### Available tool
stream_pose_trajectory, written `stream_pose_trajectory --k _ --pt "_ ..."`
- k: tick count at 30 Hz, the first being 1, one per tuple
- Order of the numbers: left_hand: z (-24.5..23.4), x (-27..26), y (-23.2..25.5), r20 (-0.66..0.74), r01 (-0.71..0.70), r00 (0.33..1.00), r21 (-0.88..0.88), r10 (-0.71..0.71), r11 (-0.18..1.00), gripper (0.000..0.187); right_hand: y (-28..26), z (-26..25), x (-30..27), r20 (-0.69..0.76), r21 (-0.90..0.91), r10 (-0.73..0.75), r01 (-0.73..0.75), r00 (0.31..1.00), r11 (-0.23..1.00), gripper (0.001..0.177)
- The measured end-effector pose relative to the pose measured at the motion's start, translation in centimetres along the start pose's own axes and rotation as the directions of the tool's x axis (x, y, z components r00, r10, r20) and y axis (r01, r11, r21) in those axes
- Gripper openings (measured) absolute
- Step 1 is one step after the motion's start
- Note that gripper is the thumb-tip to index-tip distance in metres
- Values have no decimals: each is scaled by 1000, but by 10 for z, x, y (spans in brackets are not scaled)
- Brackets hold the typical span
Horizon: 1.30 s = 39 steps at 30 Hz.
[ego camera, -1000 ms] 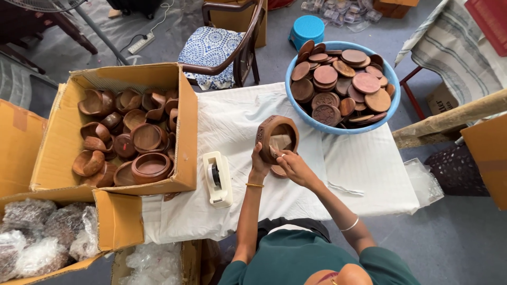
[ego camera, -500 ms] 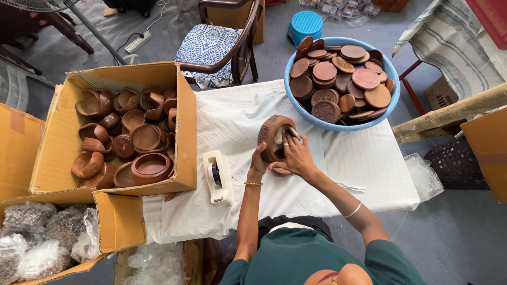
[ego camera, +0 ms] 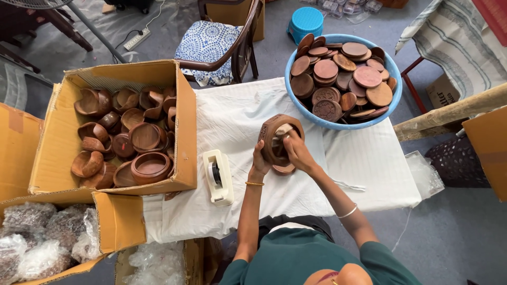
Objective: The person sorts through a blue basin of small wooden discs and a cardboard box of wooden bowls. They pick up a wooden bowl and wipe its surface with a cloth, then place it on the table.
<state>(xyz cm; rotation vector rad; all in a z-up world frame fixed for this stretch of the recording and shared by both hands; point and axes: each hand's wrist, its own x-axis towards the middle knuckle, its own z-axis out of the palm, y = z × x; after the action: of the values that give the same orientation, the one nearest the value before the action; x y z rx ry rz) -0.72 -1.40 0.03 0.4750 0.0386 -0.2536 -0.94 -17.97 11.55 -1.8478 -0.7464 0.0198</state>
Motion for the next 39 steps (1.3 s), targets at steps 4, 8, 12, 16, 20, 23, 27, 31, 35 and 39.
stream_pose_trajectory --k 4,8,12,16,20,23,27,31,35,39 --pt "8 0 4 -22 18 1000 44 -17 999 75 22 9 2 -211 -399 69 -150 975 904 39" --pt "-2 -1 -3 -32 40 999 102 -37 994 74 52 13 -17 -209 -620 330 -386 920 683 28" --pt "-17 7 -17 39 18 999 -13 -17 1000 69 35 5 -13 -48 -567 280 -257 959 783 24" --pt "16 2 -2 -24 56 998 20 -55 998 72 7 8 -1 -95 -487 -184 115 978 866 40" --pt "16 2 -1 -47 95 995 69 -92 993 75 17 17 5 -240 -629 -244 41 940 777 45" --pt "-1 5 -9 -63 105 993 95 -100 990 76 40 25 5 -296 -720 -182 -94 938 687 43" --pt "-7 6 -6 -101 61 994 197 -42 979 77 40 21 -1 -308 -715 -4 -229 951 661 42" --pt "-15 9 -8 -67 73 996 166 -63 983 70 37 7 -6 -128 -470 255 -285 958 835 37" --pt "9 7 -10 -66 92 994 94 -86 991 69 31 5 -5 -76 14 240 -239 968 971 36" --pt "-48 23 -39 81 112 990 17 -113 994 63 18 15 0 -339 -131 43 -93 940 987 32"
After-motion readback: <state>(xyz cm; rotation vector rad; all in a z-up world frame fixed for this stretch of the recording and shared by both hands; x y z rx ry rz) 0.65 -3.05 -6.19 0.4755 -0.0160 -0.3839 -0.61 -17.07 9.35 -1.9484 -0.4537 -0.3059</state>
